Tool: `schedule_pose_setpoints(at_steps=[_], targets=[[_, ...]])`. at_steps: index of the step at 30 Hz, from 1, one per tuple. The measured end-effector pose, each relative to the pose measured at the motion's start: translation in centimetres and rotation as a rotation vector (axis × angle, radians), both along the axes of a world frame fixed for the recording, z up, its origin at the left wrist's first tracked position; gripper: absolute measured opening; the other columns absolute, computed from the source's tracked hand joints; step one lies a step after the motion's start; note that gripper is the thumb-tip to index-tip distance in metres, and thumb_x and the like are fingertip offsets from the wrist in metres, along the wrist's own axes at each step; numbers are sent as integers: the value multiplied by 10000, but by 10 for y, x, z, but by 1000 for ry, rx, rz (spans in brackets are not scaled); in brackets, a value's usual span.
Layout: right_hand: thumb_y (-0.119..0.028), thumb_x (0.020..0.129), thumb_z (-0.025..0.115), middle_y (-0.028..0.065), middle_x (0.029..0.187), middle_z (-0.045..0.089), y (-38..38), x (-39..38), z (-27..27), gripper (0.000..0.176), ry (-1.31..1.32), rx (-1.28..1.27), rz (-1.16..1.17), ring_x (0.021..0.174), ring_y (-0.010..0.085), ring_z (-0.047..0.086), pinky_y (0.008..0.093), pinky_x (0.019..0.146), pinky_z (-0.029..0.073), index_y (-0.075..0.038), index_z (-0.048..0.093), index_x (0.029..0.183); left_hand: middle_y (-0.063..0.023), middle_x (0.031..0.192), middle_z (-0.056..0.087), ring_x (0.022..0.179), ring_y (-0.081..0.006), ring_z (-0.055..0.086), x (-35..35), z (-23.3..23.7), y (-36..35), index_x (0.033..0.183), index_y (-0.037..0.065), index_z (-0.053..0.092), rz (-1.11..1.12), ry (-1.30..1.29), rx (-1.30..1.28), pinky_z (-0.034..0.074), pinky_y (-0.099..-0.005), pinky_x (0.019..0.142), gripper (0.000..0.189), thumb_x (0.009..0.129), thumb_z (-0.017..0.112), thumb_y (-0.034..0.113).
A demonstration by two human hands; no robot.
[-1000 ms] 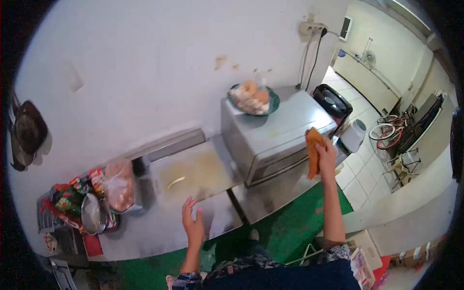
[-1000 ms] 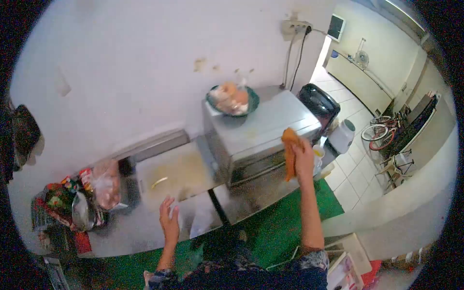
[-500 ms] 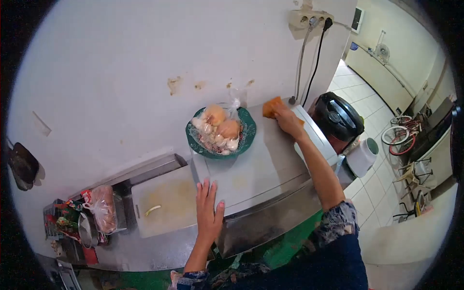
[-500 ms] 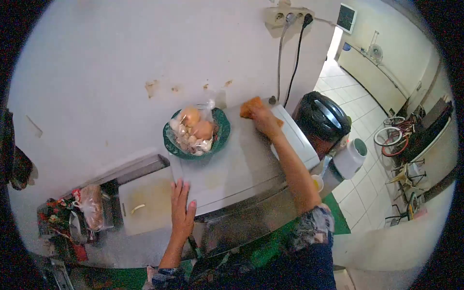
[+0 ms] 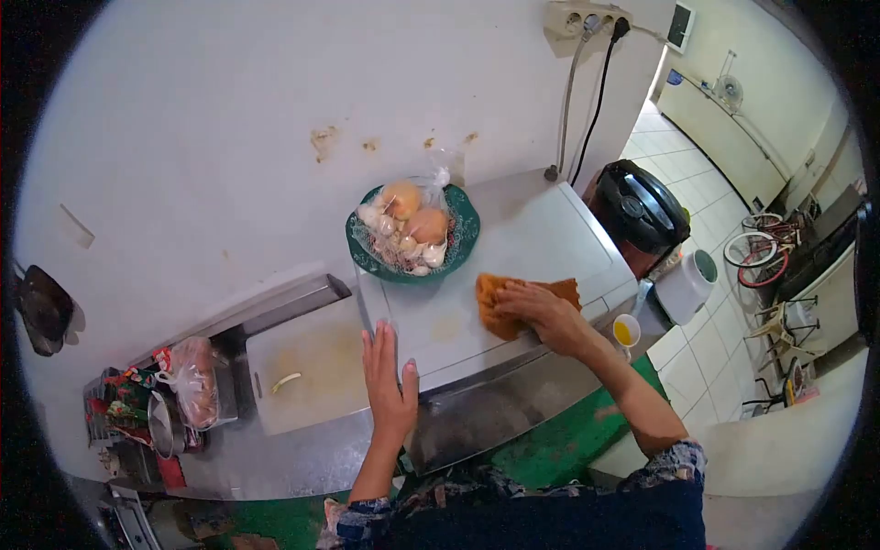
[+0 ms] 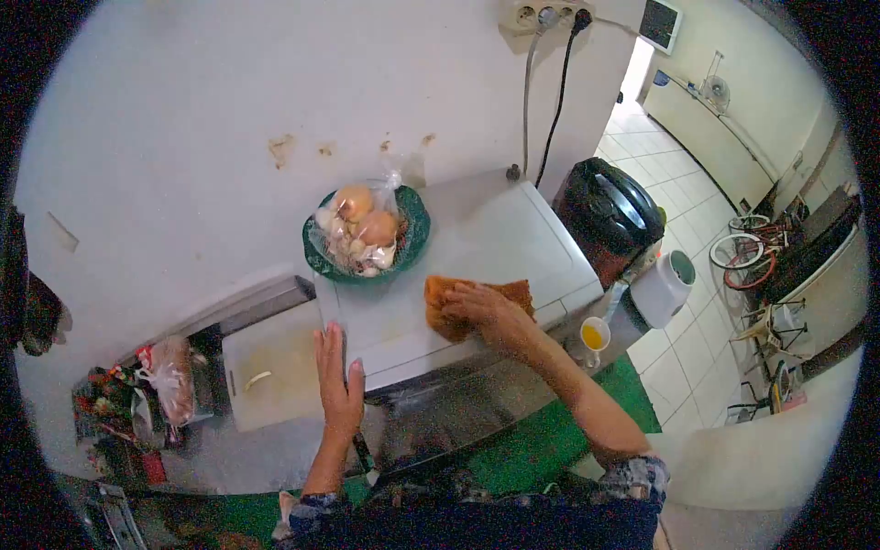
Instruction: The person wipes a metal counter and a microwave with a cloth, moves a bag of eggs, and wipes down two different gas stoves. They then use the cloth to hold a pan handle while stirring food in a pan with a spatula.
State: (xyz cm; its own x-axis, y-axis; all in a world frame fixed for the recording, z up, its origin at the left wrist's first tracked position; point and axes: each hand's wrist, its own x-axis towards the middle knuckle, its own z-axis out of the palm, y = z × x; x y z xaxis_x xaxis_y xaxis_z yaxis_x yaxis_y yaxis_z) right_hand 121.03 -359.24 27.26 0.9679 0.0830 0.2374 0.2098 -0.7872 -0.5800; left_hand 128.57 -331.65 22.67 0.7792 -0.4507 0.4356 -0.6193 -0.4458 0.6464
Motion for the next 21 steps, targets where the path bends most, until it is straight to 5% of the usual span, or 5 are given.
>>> schedule_pose_setpoints(at_steps=[4,6,11,13,21], targets=[[-24,728,517,104,1198,566,-25,-34,-5,427,-42,8,80,1203,280,454,389,1053,299,-83,587,1145,-189,1415,306,1341,-378,196,1,-5,5,1359,-8,326,-29,2,-41,163,-443,1082,510,892,438,164],[-38,780,521,143,1118,603,-55,-23,-15,342,321,1213,-563,1135,295,509,373,1021,338,-90,616,1105,-190,1415,304,1341,-374,198,3,-8,7,1359,-10,326,-44,-10,-51,166,-439,1082,507,893,434,161],[-253,949,391,160,1012,621,-86,-8,-55,344,-383,-278,-595,983,246,565,374,901,408,-17,615,1063,-191,1418,297,1339,-380,199,4,-9,5,1358,-14,321,-67,-10,-112,172,-437,1082,499,896,424,143],[-275,933,362,199,1100,584,-21,8,-38,372,-182,331,-627,1011,297,552,387,901,401,-12,578,1085,-189,1424,285,1344,-379,185,3,-12,5,1363,-12,313,-75,-3,-124,163,-435,1085,499,901,412,150],[7,808,438,138,1130,582,152,-20,-23,285,-312,31,-202,1099,279,527,370,981,364,-22,573,1057,-179,1456,223,1365,-358,128,4,-11,11,1389,-1,259,-161,150,-290,116,-428,1097,503,915,324,154]])
